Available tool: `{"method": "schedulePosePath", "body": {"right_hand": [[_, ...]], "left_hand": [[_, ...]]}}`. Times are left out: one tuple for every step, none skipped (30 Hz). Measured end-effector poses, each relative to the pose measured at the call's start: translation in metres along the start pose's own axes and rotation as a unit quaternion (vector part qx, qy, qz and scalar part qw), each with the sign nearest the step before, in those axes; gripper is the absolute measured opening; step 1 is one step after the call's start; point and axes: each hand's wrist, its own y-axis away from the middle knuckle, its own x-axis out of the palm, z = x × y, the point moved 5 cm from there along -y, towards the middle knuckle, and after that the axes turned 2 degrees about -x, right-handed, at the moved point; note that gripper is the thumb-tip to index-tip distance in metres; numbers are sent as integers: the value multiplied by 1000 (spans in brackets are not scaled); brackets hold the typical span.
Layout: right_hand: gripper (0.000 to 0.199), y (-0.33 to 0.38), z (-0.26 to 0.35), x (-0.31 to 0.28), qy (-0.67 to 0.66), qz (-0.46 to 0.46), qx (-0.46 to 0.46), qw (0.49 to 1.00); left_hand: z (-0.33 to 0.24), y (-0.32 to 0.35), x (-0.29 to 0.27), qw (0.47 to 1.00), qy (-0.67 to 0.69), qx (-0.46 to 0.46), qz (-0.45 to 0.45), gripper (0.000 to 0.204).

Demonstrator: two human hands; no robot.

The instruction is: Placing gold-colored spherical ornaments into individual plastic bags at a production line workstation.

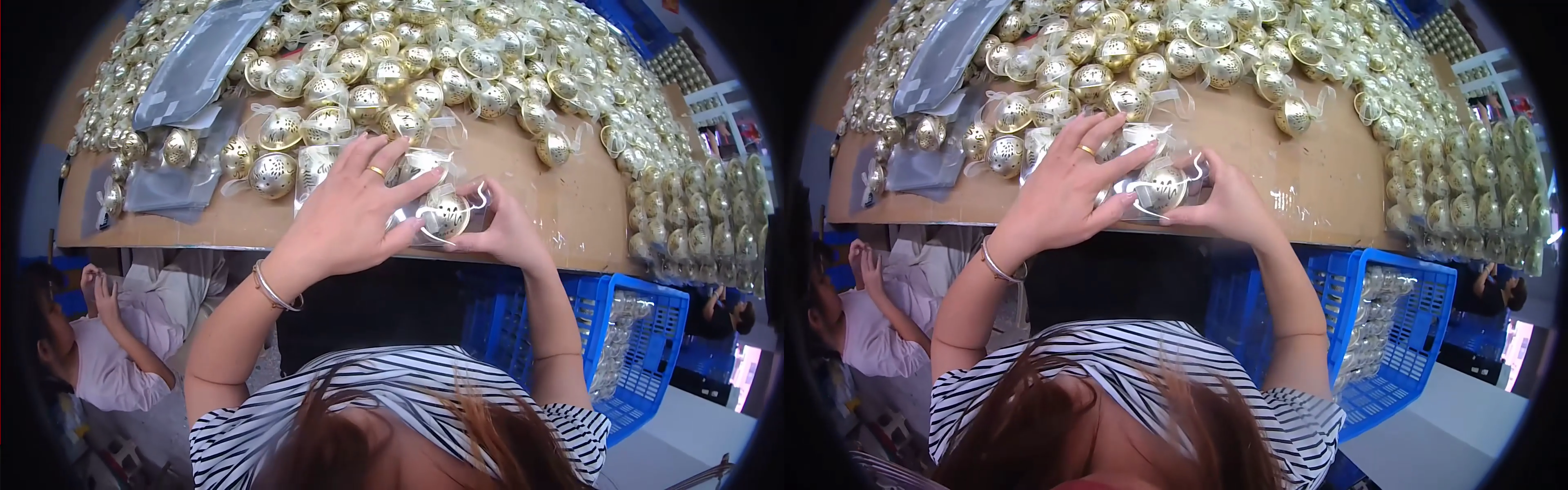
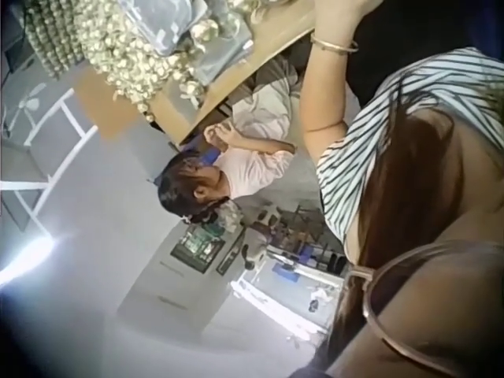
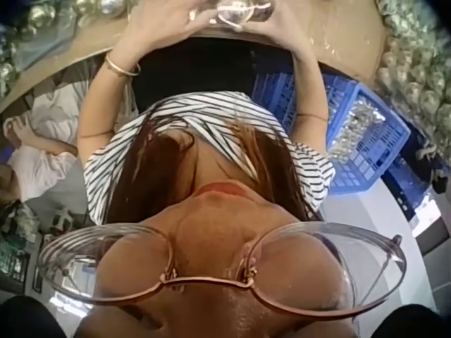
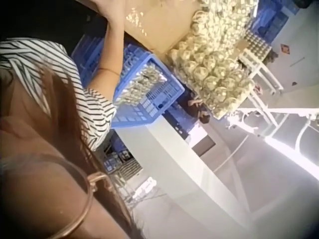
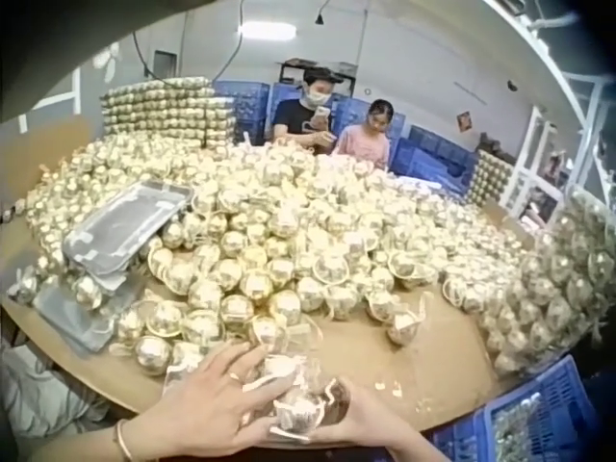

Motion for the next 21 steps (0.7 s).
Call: {"method": "schedulePosePath", "body": {"right_hand": [[62,0,0,4,-3,2,-3,1000],[57,3,0,7,-46,-21,-12,999],[52,5,-1,8,-90,-44,-19,995],[52,5,-2,9,-93,-45,-20,994],[46,5,-5,13,-150,-28,10,988],[40,6,-8,15,-205,-14,39,978],[29,7,-7,17,-274,-32,23,961],[29,11,-12,16,-276,-37,23,960],[32,13,-17,15,-231,-27,24,972],[35,16,-21,13,-185,-16,26,982],[37,23,-12,10,-116,10,-63,991],[39,34,-2,7,-41,33,-148,988],[43,37,0,14,51,50,-197,978],[41,40,4,21,140,-5,-201,970],[38,38,7,27,209,-43,-222,951],[34,35,4,34,279,-86,-234,927],[24,35,-3,32,246,-129,-258,925],[24,36,2,33,246,-128,-266,923],[22,37,7,32,202,-124,-253,938],[20,39,13,31,158,-120,-239,951],[19,41,22,30,137,-124,-271,944]], "left_hand": [[0,0,0,1000,-1,2,3,51],[-1,-1,1,1000,-2,4,6,51],[-1,-1,1,1000,-4,5,9,51],[-2,-1,1,1000,-9,8,9,51],[-3,-1,1,1000,-14,11,10,52],[-4,-3,1,1000,-16,17,12,52],[-4,-4,2,1000,-9,10,11,50],[-3,-4,3,1000,-2,3,9,49],[-3,-3,2,1000,-6,4,9,49],[-5,-1,-1,1000,-19,14,-22,46],[-6,2,-4,998,-30,23,-53,44],[-10,3,0,998,-30,24,-56,44],[-14,7,8,999,6,16,-47,45],[-20,11,16,998,43,7,-38,48],[-35,16,15,996,29,12,-79,48],[-46,14,15,993,13,-5,-120,45],[-54,14,14,987,-3,-23,-160,44],[-64,17,11,985,-72,-18,-154,49],[-60,18,12,984,-79,-21,-158,49],[-58,18,13,973,-136,15,-188,53],[-56,16,10,957,-187,48,-216,57]]}}
